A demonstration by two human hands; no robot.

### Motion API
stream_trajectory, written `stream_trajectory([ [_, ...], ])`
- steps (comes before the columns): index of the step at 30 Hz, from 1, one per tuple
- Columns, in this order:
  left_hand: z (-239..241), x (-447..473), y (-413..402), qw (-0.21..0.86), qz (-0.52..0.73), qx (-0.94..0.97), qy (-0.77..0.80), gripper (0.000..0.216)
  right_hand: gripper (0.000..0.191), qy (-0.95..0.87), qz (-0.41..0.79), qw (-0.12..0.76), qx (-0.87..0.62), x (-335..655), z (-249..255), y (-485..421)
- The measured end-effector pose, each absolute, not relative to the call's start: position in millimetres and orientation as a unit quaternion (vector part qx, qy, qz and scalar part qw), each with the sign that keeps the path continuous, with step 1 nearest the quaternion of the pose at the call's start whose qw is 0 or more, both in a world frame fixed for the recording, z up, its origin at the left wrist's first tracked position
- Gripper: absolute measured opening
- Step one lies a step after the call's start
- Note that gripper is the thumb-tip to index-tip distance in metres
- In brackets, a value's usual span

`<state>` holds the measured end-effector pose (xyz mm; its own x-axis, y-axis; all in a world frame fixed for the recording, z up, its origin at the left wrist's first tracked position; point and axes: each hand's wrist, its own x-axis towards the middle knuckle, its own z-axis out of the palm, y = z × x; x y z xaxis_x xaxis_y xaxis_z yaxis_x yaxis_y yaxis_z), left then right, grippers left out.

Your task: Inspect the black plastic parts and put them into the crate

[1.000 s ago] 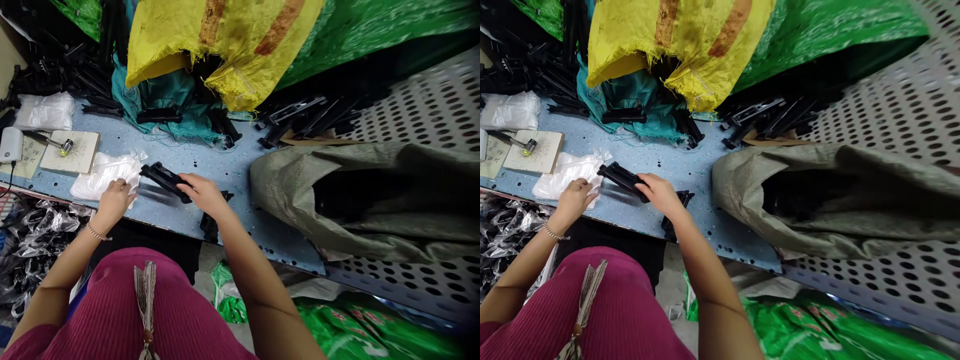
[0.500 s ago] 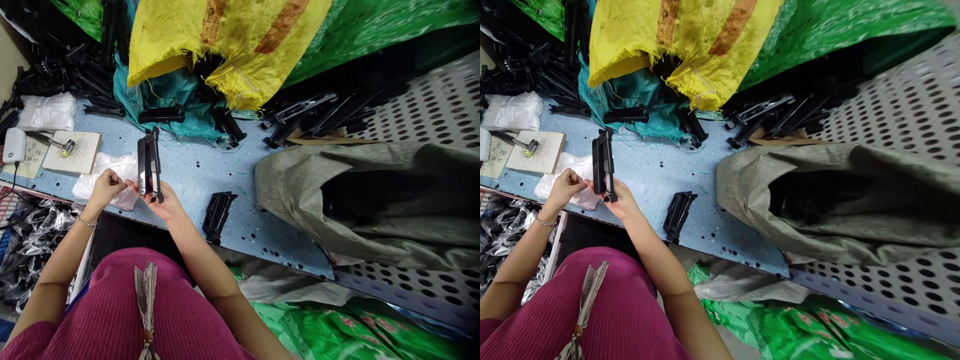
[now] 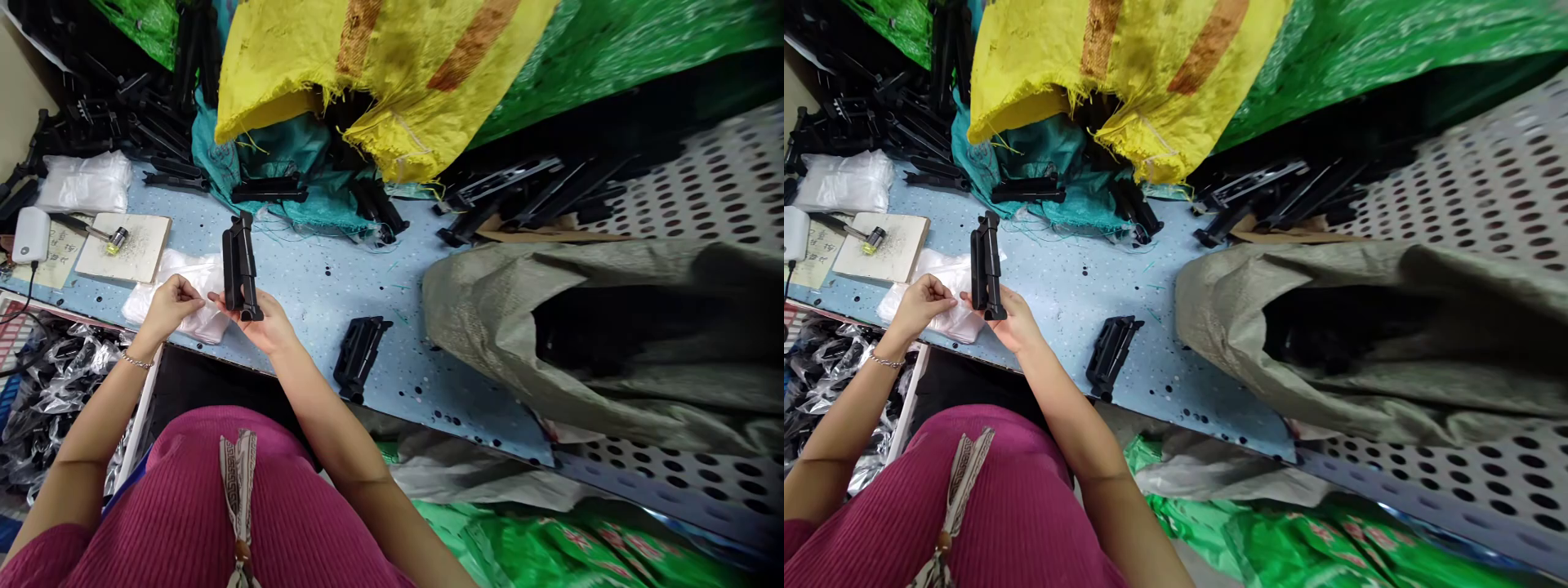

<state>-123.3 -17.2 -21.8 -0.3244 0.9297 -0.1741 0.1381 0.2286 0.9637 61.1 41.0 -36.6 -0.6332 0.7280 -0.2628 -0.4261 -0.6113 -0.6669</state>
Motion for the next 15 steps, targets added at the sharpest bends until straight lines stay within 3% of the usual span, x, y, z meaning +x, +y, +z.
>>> stream_trajectory([
  [3,-8.2,-126.5,-24.7,0.316,0.416,0.523,0.674,0.007,0.036,-0.302,0.848,0.317,-0.297,56.1,-39.7,40.7],
  [6,7.2,-132.0,-32.3,0.136,0.294,0.651,0.687,0.024,0.034,-0.319,0.812,0.331,-0.359,55.7,-43.1,36.2],
  [8,10.2,-137.6,-32.5,0.07,0.224,0.679,0.695,0.033,0.032,-0.316,0.796,0.362,-0.368,61.5,-43.8,28.7],
  [10,5.0,-145.3,-28.2,0.073,0.212,0.686,0.692,0.039,0.032,-0.292,0.829,0.343,-0.331,71.2,-44.0,18.1],
  [15,-15.6,-157.4,-25.0,0.179,0.33,0.663,0.648,0.055,0.03,-0.145,0.966,0.104,-0.187,86.5,-52.5,-6.2],
])
